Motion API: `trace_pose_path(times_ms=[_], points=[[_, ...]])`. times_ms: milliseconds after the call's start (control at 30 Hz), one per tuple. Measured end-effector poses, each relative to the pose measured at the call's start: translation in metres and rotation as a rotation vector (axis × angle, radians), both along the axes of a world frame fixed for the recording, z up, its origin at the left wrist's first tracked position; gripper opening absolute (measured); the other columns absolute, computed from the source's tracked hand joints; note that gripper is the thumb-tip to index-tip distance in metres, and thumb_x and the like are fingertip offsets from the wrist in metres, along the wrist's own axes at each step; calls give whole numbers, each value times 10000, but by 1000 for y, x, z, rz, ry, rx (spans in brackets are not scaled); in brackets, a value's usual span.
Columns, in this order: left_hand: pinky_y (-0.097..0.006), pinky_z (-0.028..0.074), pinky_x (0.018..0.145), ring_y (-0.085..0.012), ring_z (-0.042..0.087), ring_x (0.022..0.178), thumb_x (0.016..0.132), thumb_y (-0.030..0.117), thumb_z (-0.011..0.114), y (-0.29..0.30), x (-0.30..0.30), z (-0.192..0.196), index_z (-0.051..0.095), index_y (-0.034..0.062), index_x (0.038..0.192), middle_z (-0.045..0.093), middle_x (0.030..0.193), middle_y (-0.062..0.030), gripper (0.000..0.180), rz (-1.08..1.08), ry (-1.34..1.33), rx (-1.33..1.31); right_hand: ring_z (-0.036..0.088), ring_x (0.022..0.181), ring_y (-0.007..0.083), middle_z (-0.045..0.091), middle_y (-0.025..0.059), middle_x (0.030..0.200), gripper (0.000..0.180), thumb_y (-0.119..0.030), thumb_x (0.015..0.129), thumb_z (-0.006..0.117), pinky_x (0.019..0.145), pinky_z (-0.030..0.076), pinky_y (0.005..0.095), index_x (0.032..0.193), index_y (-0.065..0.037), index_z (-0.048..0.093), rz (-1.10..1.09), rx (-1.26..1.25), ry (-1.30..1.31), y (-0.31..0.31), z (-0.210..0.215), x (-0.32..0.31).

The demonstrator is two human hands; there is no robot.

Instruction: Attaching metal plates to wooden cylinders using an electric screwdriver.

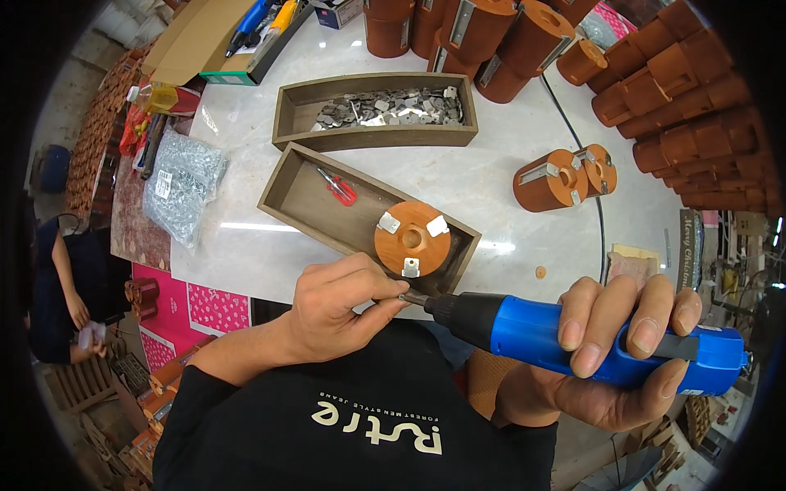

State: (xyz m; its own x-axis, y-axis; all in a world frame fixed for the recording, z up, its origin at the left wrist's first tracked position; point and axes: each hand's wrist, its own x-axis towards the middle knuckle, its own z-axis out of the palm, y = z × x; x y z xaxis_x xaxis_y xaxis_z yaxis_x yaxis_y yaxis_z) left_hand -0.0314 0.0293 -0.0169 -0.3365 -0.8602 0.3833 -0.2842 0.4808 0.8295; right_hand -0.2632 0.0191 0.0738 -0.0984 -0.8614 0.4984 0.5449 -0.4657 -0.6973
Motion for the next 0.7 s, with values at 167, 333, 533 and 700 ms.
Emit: trace_pose_path(times_ms=[167, 333, 533, 700], points=[[-272, 450, 492, -155, 611, 582, 745, -18, 774, -4, -5, -4, 695, 8, 913, 622, 728, -68, 187, 38, -30, -65, 592, 663, 126, 570, 63, 948, 320, -227, 935, 592, 686, 513, 327, 1158, -40, 460, -5, -42, 120, -2, 5, 6], [-268, 431, 488, -132, 570, 557, 755, -2, 782, -12, -12, -13, 699, 11, 963, 620, 758, -70, 224, 56, 44, -36, 593, 662, 159, 582, 84, 962, 351, -223, 926, 603, 652, 509, 348, 1189, -48, 449, 13, -108, 219, -10, 12, 20], [-253, 453, 504, -111, 582, 581, 778, 34, 791, -12, -10, -18, 697, 3, 1038, 666, 879, -96, 278, 33, 60, 66, 572, 663, 151, 578, 102, 948, 340, -223, 938, 553, 660, 488, 363, 1202, -37, 444, -10, -121, 294, -16, 8, 36], [-275, 485, 519, -149, 626, 603, 775, 59, 797, -13, -9, -20, 698, 11, 1052, 683, 889, -108, 297, 40, 14, 19, 576, 675, 149, 589, 113, 976, 346, -220, 942, 535, 678, 498, 369, 1217, -35, 438, 21, -117, 354, -19, 7, 37]])
